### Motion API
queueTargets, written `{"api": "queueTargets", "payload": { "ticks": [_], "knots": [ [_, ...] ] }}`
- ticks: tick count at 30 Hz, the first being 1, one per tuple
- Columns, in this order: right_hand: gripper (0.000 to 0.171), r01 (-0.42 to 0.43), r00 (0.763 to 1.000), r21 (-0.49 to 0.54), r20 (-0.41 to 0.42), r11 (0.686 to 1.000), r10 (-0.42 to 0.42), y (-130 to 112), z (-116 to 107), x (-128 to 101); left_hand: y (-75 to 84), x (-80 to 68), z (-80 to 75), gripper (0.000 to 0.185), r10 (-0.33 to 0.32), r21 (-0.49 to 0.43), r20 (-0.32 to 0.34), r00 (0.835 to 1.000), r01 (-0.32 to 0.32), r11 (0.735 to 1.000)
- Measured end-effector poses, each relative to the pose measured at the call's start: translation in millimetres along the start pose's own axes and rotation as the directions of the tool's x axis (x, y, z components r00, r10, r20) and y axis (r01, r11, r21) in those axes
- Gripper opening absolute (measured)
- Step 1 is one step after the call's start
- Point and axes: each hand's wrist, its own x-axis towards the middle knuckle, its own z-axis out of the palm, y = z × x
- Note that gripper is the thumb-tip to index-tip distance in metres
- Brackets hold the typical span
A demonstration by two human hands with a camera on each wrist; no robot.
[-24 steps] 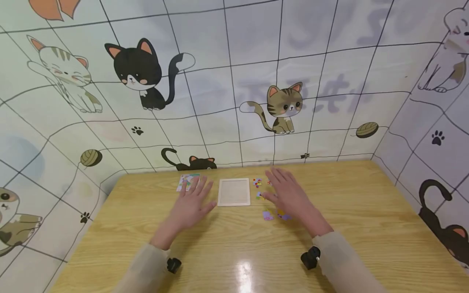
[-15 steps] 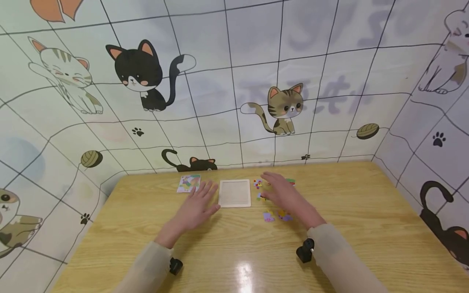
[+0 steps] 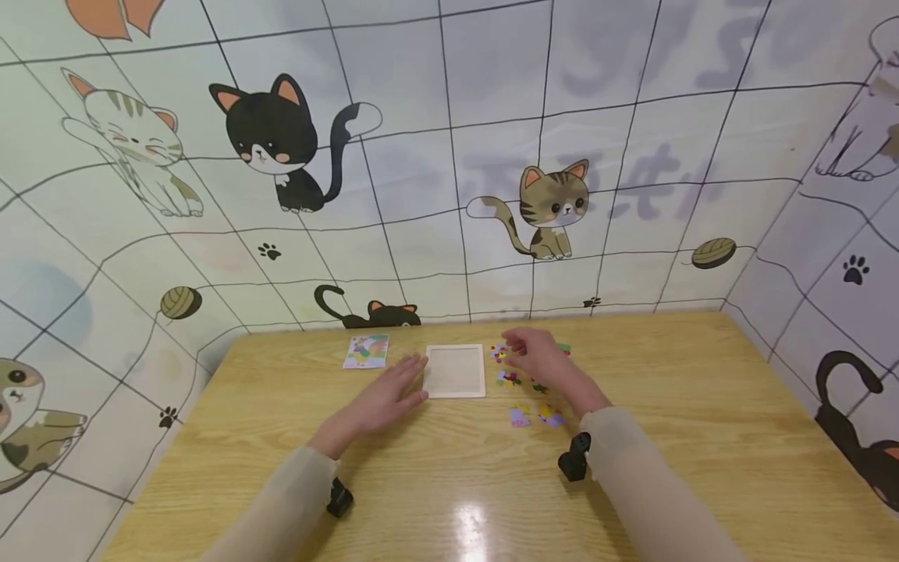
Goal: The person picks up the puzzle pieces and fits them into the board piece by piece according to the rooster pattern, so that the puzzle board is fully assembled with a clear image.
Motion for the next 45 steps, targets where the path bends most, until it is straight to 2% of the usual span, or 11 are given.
{"api": "queueTargets", "payload": {
  "ticks": [8, 15, 25, 32, 38, 45],
  "knots": [
    [0.042, -0.012, 0.999, 0.013, -0.031, 1.000, 0.013, 10, 2, 11, -1.8, 2.8, 4.6, 0.065, -0.039, 0.006, 0.006, 0.999, 0.039, 0.999],
    [0.039, 0.008, 1.000, -0.015, 0.005, 1.000, -0.008, 15, 2, 21, 0.2, 4.0, 7.4, 0.061, -0.068, 0.002, 0.030, 0.997, 0.068, 0.998],
    [0.035, -0.037, 0.997, -0.040, 0.061, 0.999, 0.039, 15, 1, 28, 2.3, 5.2, 12.7, 0.058, -0.070, 0.007, 0.014, 0.997, 0.070, 0.998],
    [0.037, -0.049, 0.996, -0.054, 0.072, 0.997, 0.053, 14, 1, 30, 2.5, 4.6, 10.7, 0.059, -0.036, 0.046, 0.003, 0.999, 0.036, 0.998],
    [0.035, -0.027, 0.997, -0.058, 0.069, 0.998, 0.031, 17, 5, 32, 2.9, 3.5, 7.9, 0.060, -0.058, 0.008, 0.008, 0.998, 0.058, 0.998],
    [0.032, -0.036, 0.997, -0.061, 0.071, 0.998, 0.040, 17, 6, 33, 0.0, 3.1, 9.1, 0.056, -0.054, -0.022, 0.001, 0.999, 0.054, 0.998]
  ]
}}
